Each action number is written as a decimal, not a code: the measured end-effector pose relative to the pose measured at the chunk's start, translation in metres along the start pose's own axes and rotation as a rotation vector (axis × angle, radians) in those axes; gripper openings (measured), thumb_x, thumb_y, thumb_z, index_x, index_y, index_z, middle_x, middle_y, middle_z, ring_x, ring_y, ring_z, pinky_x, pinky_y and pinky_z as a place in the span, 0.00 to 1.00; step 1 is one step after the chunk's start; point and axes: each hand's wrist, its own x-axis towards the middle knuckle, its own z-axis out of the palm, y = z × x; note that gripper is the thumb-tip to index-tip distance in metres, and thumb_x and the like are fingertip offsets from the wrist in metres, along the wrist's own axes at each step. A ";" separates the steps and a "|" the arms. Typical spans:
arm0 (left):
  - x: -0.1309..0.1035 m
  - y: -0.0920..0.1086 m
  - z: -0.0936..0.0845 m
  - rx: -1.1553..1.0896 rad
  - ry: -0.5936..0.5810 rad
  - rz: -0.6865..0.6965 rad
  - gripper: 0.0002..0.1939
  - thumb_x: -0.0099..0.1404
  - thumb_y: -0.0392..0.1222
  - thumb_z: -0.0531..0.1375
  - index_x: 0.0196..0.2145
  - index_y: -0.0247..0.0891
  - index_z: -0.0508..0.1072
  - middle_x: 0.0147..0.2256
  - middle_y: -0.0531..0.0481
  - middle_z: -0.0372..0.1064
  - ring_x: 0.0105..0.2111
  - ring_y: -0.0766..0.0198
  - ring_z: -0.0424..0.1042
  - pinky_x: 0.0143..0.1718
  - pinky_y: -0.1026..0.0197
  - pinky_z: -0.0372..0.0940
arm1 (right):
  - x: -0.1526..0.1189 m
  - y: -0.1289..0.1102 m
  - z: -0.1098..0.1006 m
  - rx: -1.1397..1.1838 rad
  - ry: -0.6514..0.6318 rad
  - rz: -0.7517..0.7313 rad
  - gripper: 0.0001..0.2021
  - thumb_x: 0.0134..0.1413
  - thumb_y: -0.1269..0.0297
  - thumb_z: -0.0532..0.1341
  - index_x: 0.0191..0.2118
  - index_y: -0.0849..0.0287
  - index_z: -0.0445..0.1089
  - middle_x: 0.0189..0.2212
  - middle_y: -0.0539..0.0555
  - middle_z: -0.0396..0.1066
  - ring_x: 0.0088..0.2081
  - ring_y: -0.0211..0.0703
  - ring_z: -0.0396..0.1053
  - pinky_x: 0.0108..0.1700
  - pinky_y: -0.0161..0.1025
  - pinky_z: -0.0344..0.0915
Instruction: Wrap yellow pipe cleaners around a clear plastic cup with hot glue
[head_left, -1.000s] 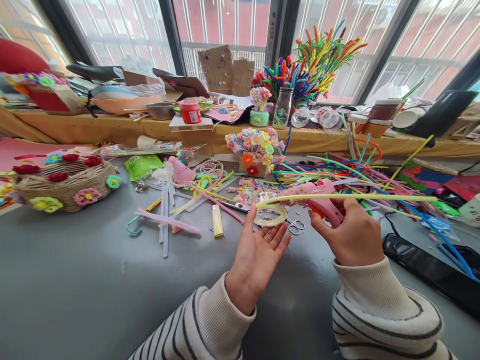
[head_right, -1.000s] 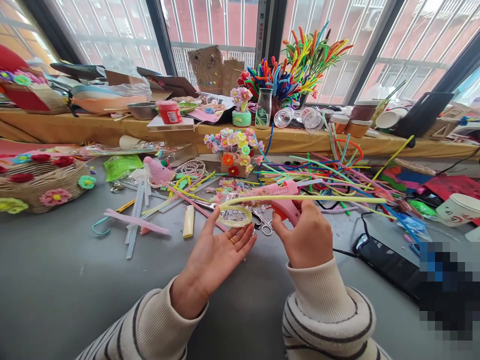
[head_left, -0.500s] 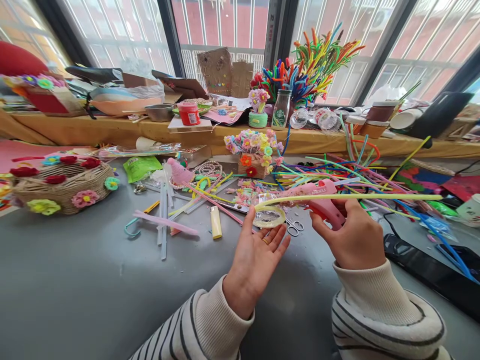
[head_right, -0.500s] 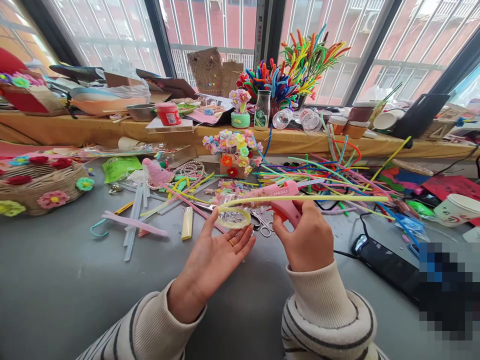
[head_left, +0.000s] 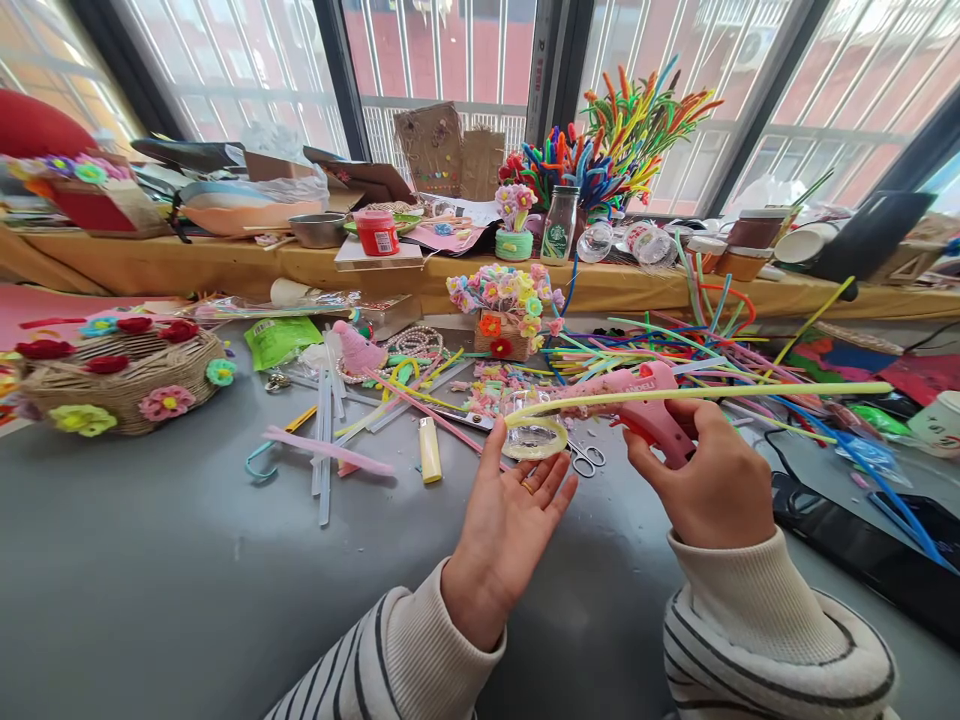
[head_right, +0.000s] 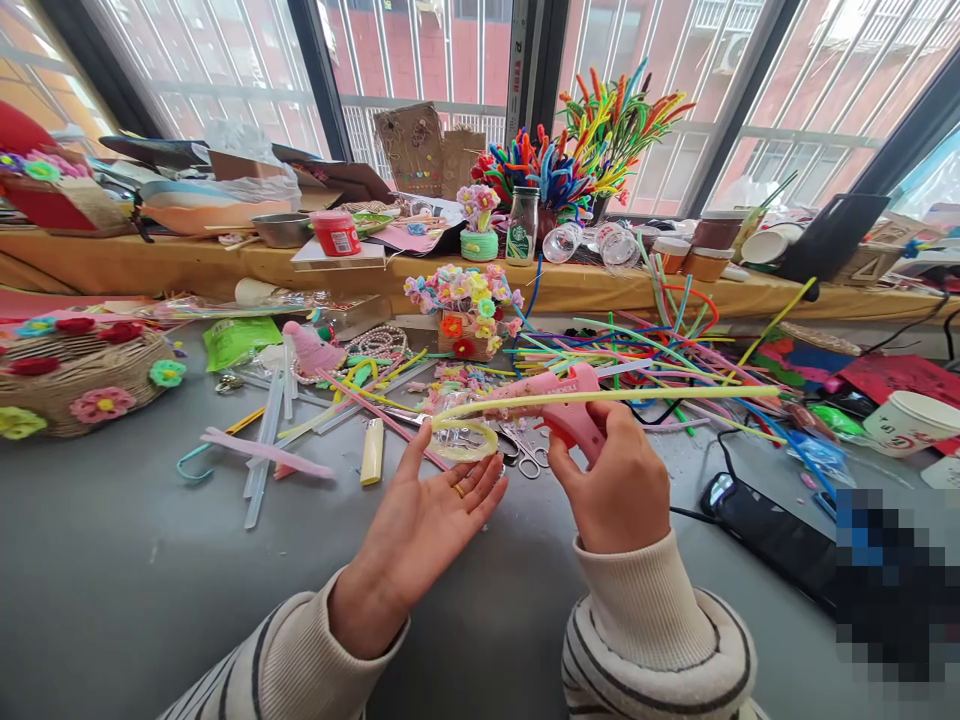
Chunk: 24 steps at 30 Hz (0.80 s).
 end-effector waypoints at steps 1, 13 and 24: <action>0.000 0.000 -0.001 0.000 -0.001 0.002 0.21 0.53 0.52 0.57 0.36 0.30 0.66 0.33 0.43 0.64 0.36 0.61 0.67 0.41 0.59 0.64 | 0.000 0.000 0.000 0.000 0.008 -0.006 0.20 0.41 0.50 0.54 0.33 0.64 0.66 0.24 0.58 0.70 0.23 0.44 0.67 0.25 0.39 0.61; -0.001 0.000 -0.001 0.008 -0.010 0.019 0.20 0.52 0.51 0.58 0.35 0.31 0.66 0.33 0.44 0.64 0.36 0.61 0.67 0.41 0.59 0.64 | -0.007 0.005 0.002 -0.025 0.069 0.003 0.18 0.41 0.51 0.55 0.31 0.63 0.66 0.19 0.53 0.67 0.17 0.39 0.62 0.22 0.36 0.58; -0.004 0.000 -0.001 -0.015 -0.026 0.017 0.20 0.52 0.51 0.58 0.34 0.30 0.65 0.33 0.43 0.65 0.36 0.61 0.68 0.42 0.59 0.64 | -0.008 0.001 -0.005 -0.046 0.015 0.052 0.16 0.42 0.53 0.55 0.32 0.62 0.66 0.22 0.53 0.68 0.22 0.40 0.64 0.25 0.36 0.59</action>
